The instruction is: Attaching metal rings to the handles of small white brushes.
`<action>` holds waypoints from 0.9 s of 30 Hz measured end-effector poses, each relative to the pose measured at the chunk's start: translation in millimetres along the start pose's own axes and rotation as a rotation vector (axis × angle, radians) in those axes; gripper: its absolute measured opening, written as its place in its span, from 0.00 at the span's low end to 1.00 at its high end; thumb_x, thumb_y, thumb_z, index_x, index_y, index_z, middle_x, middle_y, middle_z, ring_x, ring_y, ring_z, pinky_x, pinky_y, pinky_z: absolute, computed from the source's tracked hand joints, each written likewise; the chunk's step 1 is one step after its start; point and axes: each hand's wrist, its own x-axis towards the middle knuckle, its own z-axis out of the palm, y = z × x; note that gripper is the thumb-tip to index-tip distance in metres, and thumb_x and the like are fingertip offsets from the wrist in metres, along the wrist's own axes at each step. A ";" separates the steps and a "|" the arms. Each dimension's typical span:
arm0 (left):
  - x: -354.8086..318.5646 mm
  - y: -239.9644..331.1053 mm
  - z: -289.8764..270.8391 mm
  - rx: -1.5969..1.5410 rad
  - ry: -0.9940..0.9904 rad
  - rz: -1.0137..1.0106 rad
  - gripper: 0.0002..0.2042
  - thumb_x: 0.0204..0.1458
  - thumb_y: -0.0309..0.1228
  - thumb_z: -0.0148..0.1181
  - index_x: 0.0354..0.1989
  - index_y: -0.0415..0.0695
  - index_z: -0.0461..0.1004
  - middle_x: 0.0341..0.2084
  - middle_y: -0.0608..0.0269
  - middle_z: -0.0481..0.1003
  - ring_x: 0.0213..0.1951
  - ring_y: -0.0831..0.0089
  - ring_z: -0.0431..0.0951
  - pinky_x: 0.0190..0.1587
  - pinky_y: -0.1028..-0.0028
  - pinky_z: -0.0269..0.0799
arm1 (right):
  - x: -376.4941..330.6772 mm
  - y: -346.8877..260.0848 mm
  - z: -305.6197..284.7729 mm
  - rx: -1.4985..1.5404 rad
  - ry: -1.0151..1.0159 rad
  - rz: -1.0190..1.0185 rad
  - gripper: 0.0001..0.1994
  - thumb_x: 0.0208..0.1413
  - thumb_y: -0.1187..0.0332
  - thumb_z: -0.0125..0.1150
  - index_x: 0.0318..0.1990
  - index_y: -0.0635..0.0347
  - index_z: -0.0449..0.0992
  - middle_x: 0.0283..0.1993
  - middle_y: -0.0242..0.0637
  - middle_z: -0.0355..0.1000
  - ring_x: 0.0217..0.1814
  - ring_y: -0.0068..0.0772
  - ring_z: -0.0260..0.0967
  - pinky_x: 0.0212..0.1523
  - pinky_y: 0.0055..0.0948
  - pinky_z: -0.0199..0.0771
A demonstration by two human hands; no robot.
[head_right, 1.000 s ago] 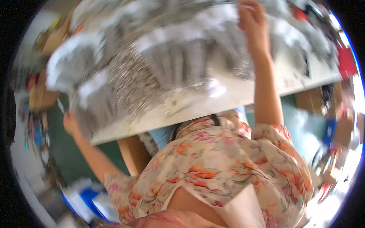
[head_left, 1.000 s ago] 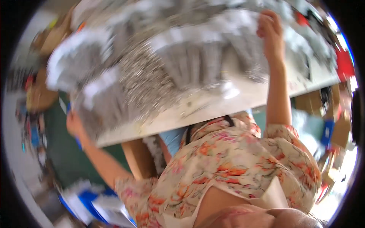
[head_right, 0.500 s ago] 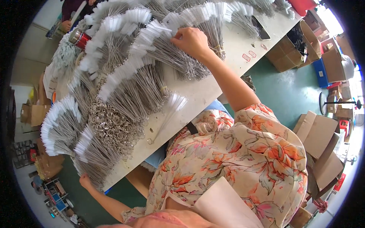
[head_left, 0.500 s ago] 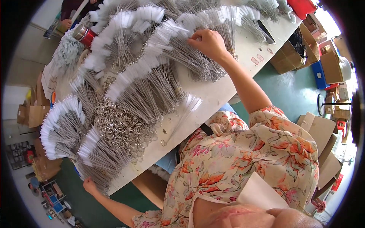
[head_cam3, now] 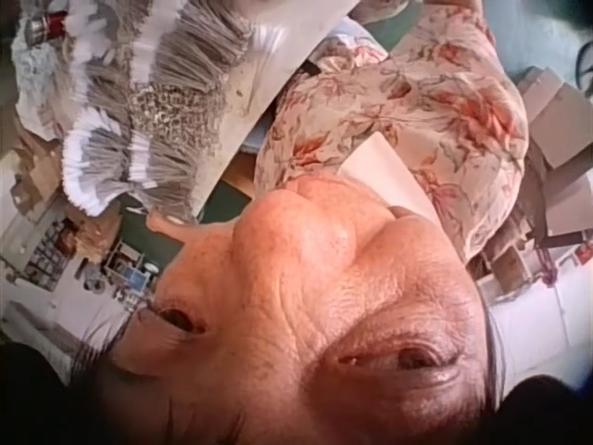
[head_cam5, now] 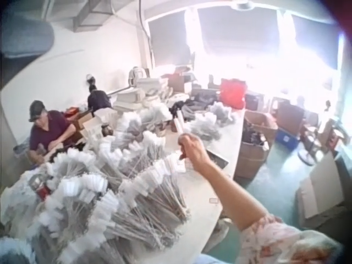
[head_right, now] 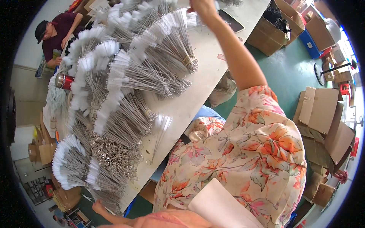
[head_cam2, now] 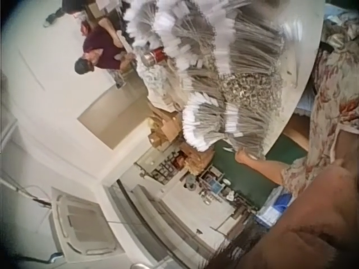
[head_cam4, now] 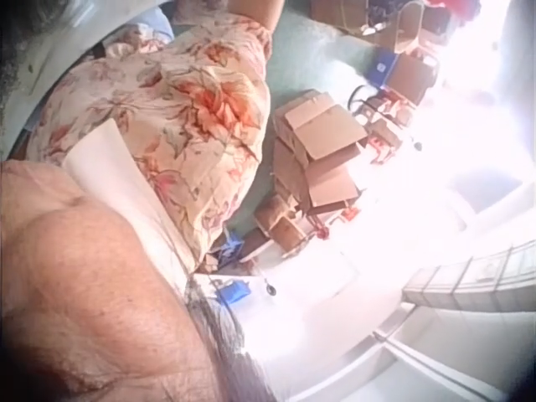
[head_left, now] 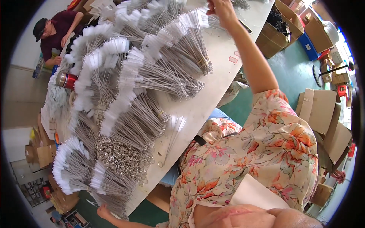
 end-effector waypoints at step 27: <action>-188.8 272.7 -10.6 -1.322 -0.264 -0.047 0.13 0.55 0.32 0.50 0.37 0.32 0.73 0.19 0.73 0.57 0.21 0.84 0.54 0.20 0.83 0.47 | -13.0 -48.6 22.5 -0.642 0.117 -0.566 0.13 0.58 0.61 0.49 0.30 0.62 0.73 0.20 0.28 0.63 0.22 0.21 0.58 0.25 0.25 0.61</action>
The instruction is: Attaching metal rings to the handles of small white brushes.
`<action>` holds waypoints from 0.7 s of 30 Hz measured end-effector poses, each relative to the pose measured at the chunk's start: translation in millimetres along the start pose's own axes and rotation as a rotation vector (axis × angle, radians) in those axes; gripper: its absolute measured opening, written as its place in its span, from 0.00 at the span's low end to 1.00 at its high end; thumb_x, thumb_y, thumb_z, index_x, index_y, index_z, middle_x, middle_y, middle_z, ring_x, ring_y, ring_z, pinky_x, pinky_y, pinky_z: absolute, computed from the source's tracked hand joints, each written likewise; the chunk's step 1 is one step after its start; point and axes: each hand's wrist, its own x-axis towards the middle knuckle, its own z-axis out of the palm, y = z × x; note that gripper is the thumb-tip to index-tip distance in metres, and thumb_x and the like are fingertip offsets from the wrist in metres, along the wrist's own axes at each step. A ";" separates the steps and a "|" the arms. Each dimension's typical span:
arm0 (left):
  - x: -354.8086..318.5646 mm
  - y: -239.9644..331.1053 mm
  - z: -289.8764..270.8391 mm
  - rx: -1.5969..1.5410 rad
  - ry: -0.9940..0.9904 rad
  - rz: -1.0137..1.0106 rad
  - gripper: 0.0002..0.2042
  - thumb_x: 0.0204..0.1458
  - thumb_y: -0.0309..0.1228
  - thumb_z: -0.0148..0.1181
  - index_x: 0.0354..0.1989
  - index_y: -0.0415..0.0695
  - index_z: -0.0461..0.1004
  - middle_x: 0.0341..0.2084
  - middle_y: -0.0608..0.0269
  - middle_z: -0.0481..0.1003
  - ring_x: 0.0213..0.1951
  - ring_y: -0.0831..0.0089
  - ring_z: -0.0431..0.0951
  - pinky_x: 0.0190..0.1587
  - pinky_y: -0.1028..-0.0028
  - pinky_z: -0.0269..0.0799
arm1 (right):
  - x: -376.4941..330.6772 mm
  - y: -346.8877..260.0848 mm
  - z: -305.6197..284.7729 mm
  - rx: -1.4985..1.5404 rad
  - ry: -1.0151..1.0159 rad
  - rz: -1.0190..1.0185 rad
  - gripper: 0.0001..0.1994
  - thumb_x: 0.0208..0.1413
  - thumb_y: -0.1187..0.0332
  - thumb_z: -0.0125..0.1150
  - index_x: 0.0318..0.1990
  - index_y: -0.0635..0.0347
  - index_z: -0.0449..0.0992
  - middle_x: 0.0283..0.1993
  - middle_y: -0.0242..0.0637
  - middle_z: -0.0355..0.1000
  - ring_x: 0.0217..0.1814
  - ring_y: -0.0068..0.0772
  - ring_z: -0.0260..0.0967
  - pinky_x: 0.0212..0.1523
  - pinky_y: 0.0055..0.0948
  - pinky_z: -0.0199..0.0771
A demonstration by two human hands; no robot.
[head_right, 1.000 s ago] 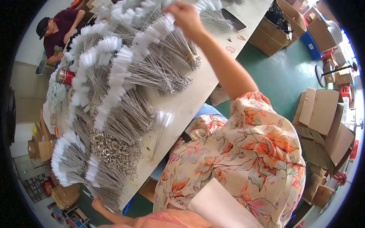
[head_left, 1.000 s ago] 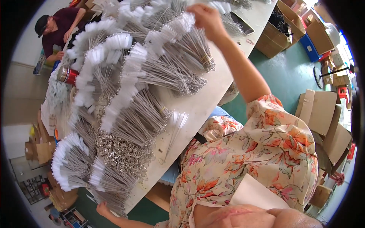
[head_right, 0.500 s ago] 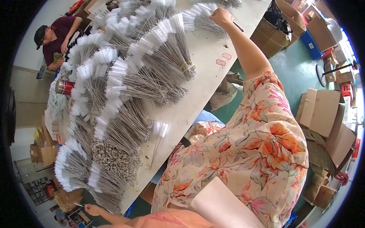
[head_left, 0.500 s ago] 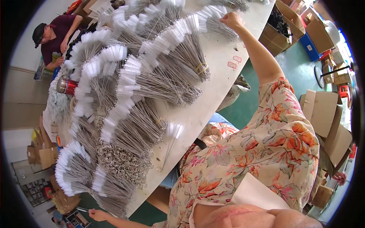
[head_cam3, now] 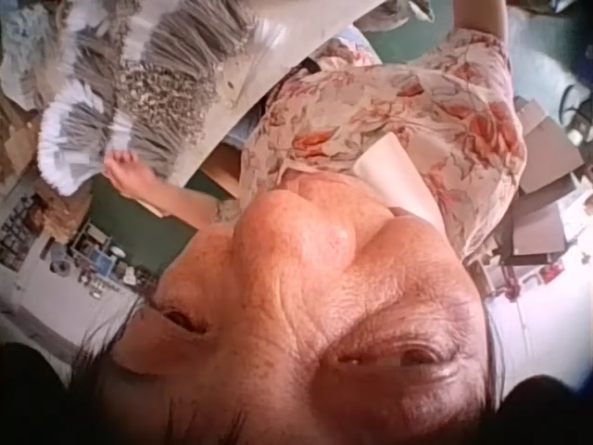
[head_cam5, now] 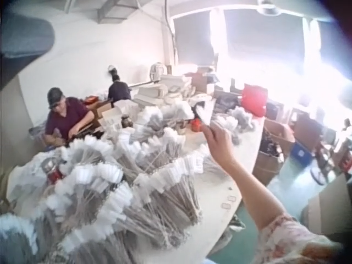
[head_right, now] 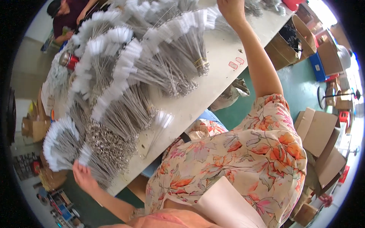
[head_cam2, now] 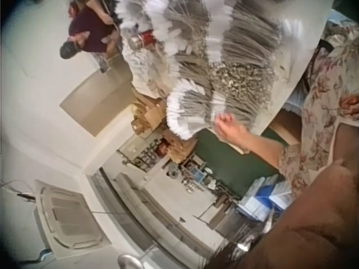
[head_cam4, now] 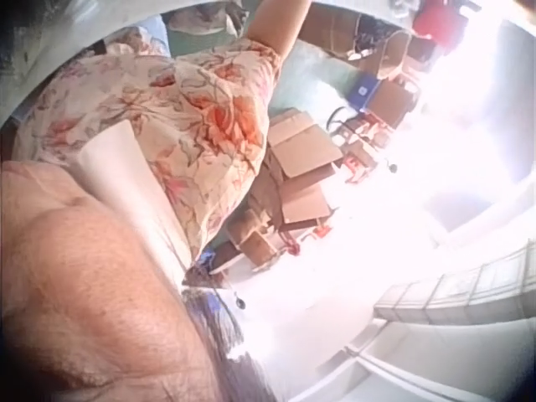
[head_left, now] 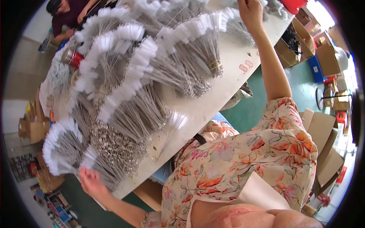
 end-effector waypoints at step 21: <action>-85.8 -97.1 136.2 0.230 -0.460 1.084 0.12 0.46 0.15 0.57 0.40 0.36 0.69 0.44 0.52 0.63 0.32 0.67 0.76 0.35 0.76 0.76 | -224.7 -218.8 72.9 1.572 -1.145 1.112 0.14 0.61 0.61 0.46 0.41 0.61 0.73 0.34 0.33 0.71 0.37 0.24 0.69 0.45 0.25 0.70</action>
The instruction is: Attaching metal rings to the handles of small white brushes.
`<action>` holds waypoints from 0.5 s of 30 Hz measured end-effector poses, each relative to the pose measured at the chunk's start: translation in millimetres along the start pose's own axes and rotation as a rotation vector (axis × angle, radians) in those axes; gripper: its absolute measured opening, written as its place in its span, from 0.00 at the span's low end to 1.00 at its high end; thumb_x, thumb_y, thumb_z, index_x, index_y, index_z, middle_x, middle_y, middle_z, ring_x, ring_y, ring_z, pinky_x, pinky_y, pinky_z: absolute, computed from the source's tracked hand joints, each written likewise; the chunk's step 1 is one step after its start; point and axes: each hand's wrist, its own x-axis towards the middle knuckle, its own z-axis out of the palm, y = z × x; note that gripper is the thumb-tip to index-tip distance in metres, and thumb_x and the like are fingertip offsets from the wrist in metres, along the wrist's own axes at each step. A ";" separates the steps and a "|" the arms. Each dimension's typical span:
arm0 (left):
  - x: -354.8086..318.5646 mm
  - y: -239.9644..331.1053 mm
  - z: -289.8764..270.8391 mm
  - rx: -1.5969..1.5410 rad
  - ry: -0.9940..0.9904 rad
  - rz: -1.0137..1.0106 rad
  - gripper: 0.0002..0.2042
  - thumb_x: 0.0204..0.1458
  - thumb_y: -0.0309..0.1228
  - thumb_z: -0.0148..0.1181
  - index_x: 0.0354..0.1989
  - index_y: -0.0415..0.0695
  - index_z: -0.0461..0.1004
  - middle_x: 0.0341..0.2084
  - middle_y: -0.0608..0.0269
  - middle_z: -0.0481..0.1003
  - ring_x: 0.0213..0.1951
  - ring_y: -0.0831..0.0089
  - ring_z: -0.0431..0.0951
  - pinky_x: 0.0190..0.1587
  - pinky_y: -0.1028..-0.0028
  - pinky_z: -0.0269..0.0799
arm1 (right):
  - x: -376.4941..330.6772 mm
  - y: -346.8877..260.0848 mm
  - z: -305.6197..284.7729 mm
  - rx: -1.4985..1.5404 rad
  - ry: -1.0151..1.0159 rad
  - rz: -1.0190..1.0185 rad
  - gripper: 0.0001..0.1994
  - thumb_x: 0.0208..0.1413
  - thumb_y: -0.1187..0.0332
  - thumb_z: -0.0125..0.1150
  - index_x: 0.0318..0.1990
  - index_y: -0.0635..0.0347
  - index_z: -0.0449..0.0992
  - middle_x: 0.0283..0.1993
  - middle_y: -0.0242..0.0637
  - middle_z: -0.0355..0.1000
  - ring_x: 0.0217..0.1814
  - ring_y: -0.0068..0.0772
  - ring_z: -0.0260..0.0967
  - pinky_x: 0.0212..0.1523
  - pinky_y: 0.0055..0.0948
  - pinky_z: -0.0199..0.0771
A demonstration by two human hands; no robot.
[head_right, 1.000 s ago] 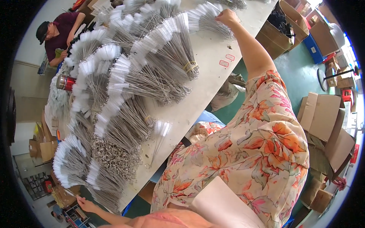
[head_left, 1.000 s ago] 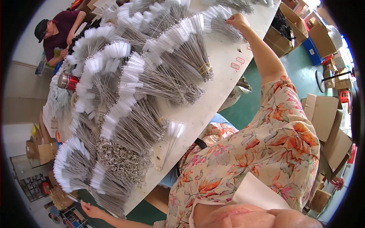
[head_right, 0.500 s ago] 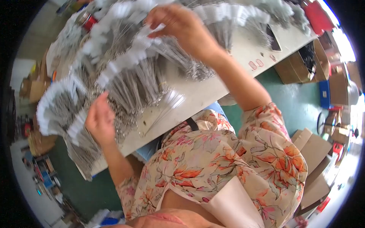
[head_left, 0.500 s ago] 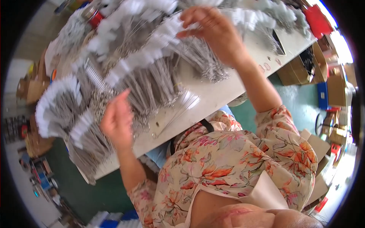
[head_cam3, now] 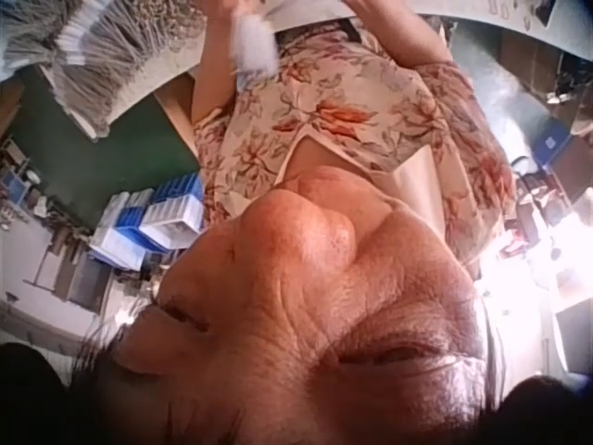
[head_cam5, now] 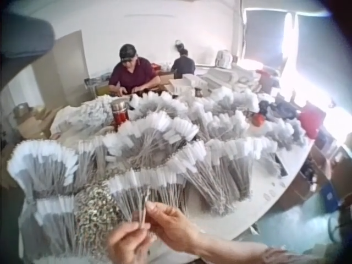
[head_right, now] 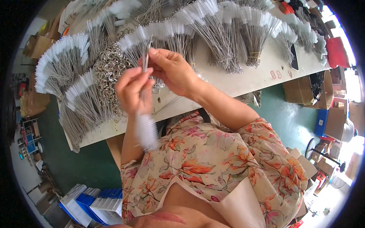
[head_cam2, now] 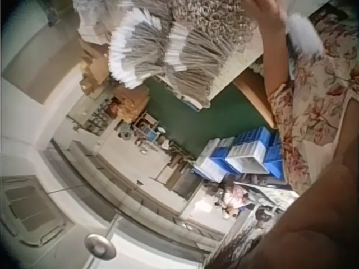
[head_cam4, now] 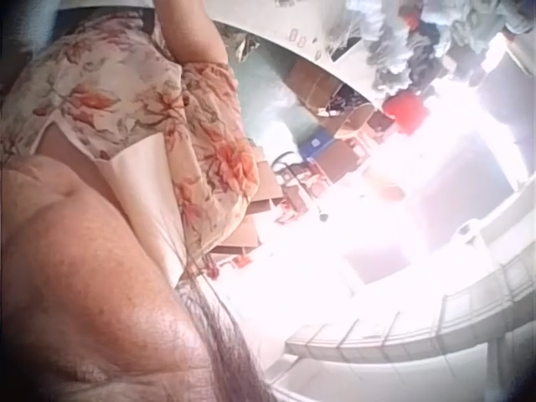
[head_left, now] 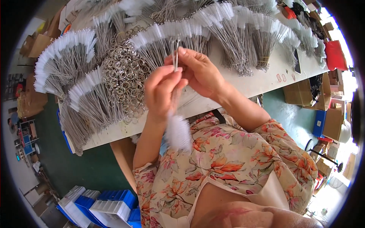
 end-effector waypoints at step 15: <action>33.2 21.4 -51.4 -0.479 -0.293 -0.445 0.36 0.36 0.31 0.70 0.56 0.39 0.58 0.55 0.54 0.58 0.51 0.65 0.67 0.49 0.68 0.65 | -29.7 -3.8 24.5 -1.009 -0.367 -0.139 0.08 0.57 0.69 0.50 0.36 0.64 0.73 0.31 0.35 0.74 0.31 0.24 0.71 0.31 0.28 0.69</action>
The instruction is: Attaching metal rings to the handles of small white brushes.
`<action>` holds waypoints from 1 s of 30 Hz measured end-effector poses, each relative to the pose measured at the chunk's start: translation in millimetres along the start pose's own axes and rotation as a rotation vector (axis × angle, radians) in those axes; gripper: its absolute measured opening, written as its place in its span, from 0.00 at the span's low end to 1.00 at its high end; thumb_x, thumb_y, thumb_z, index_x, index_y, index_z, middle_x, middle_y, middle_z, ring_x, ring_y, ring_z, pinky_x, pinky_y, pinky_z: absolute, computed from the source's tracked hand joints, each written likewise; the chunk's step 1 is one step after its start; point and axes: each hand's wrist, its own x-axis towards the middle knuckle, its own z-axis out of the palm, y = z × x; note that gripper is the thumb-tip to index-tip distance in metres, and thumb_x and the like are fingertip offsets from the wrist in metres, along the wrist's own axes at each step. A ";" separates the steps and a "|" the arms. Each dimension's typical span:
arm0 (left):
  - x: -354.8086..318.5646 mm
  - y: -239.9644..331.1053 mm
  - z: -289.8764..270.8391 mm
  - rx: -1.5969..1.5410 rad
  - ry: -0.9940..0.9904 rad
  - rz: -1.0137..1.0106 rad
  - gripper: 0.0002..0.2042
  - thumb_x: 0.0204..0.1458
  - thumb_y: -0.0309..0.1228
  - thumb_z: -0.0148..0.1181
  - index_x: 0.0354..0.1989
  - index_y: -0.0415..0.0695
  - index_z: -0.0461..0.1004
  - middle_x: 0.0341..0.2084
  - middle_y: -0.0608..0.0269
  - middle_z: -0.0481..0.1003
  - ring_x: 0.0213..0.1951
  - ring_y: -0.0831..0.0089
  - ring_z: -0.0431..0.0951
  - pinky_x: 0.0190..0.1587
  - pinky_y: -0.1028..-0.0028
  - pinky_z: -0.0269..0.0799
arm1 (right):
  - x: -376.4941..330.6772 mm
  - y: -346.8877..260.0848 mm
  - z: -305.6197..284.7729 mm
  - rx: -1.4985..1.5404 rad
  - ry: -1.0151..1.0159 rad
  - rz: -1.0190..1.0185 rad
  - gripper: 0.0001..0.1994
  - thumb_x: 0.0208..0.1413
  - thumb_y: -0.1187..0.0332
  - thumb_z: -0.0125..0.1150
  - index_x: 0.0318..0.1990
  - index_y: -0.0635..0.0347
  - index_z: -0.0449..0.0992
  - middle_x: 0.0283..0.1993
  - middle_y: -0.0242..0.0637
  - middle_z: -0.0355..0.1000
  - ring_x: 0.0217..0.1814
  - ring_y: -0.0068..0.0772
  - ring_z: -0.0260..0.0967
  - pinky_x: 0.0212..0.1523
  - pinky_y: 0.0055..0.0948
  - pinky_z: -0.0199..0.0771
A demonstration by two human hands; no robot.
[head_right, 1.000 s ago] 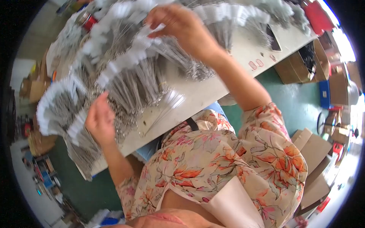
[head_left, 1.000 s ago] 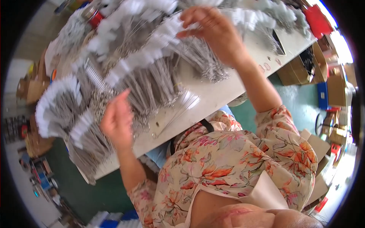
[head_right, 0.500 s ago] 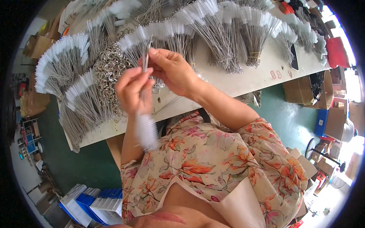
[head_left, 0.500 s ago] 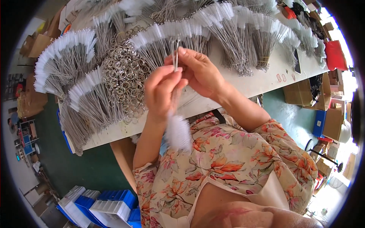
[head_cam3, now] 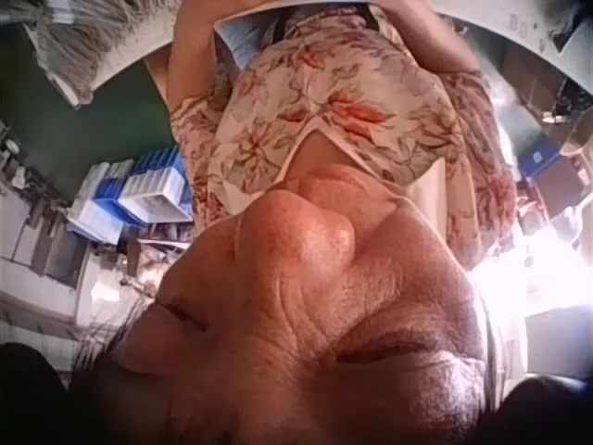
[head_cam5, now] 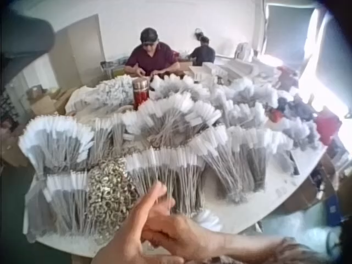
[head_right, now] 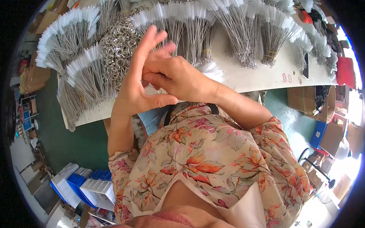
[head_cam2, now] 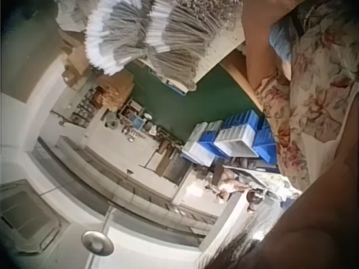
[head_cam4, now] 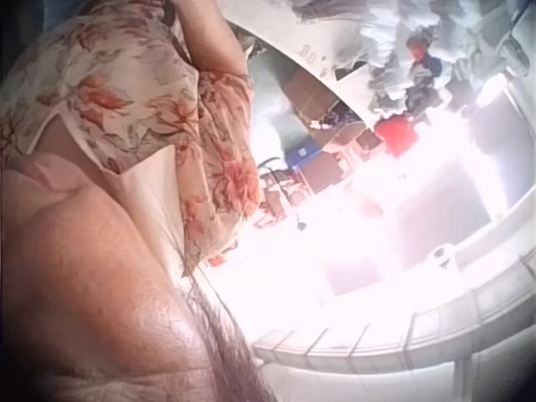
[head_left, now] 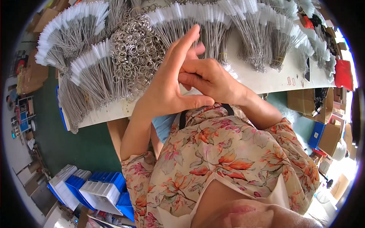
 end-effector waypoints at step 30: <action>-81.6 -10.7 4.0 -0.207 0.359 -0.495 0.04 0.49 0.17 0.54 0.32 0.37 0.73 0.38 0.53 0.73 0.35 0.74 0.75 0.37 0.77 0.76 | -29.2 35.4 20.4 -0.428 -0.070 -0.149 0.05 0.46 0.74 0.60 0.31 0.60 0.74 0.30 0.37 0.70 0.27 0.40 0.69 0.27 0.32 0.70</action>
